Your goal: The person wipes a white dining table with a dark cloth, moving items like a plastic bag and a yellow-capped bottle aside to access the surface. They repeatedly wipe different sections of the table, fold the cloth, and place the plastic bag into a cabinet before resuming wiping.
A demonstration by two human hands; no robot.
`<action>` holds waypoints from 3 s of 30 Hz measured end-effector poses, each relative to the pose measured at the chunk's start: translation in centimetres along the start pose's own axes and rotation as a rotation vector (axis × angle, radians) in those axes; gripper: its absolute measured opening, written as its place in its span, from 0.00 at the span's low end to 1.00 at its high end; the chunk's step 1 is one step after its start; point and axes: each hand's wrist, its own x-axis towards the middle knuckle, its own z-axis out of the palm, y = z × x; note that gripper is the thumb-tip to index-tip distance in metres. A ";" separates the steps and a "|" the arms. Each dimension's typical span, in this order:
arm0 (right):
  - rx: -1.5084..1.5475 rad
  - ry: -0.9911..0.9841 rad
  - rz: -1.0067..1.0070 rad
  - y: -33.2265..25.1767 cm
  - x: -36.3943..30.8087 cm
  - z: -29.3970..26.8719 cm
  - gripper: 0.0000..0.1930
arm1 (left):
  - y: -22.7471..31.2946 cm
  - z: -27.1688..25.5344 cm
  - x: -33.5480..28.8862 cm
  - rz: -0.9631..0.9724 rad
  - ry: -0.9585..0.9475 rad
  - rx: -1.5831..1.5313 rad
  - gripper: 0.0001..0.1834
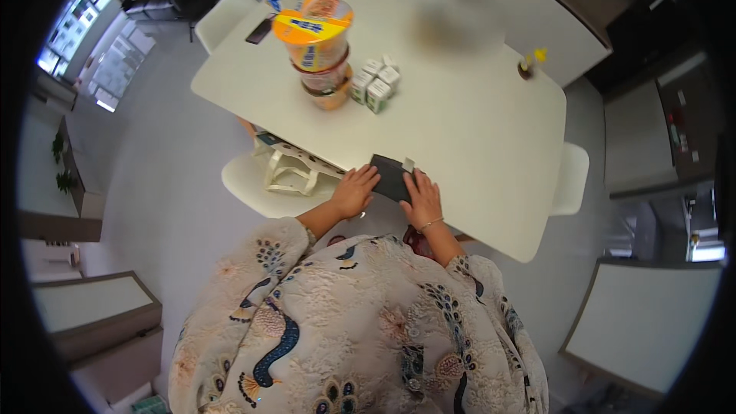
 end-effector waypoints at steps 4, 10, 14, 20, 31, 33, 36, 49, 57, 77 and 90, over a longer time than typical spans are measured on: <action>-0.061 -0.111 0.023 0.6 -1.4 2.2 0.34 | 2.3 -0.8 0.8 -0.025 -0.089 -0.004 0.37; -0.057 -0.082 0.106 1.9 -0.7 1.0 0.28 | 2.7 0.2 5.2 -0.016 -0.070 0.014 0.35; -0.018 -0.039 0.213 4.9 0.1 -0.3 0.28 | 3.8 0.5 10.5 0.053 -0.051 0.023 0.33; -0.031 -0.062 0.338 12.6 2.7 -2.2 0.28 | 7.2 2.0 19.4 0.041 -0.055 -0.026 0.31; -0.071 -0.091 0.405 22.6 8.2 -6.2 0.28 | 10.0 2.7 31.1 0.005 -0.138 0.028 0.30; -0.124 -0.109 0.473 26.2 6.5 -7.6 0.29 | 13.1 4.3 33.6 0.089 -0.156 0.020 0.30; -0.161 -0.106 0.548 31.4 1.7 -9.7 0.30 | 19.1 6.7 35.6 0.189 -0.211 -0.003 0.30; -0.082 0.101 0.667 26.9 -9.7 -7.4 0.30 | 24.0 7.3 29.7 0.418 -0.292 0.032 0.31; -0.023 0.148 0.638 14.8 -12.0 -3.6 0.31 | 19.5 4.7 17.3 0.372 -0.280 0.029 0.35; 0.000 0.006 0.584 8.6 -17.4 -3.6 0.29 | 21.0 4.9 5.9 0.216 -0.288 0.068 0.46; -0.060 0.163 0.587 25.4 -28.3 -6.9 0.28 | 37.2 12.0 16.4 0.358 -0.284 0.040 0.48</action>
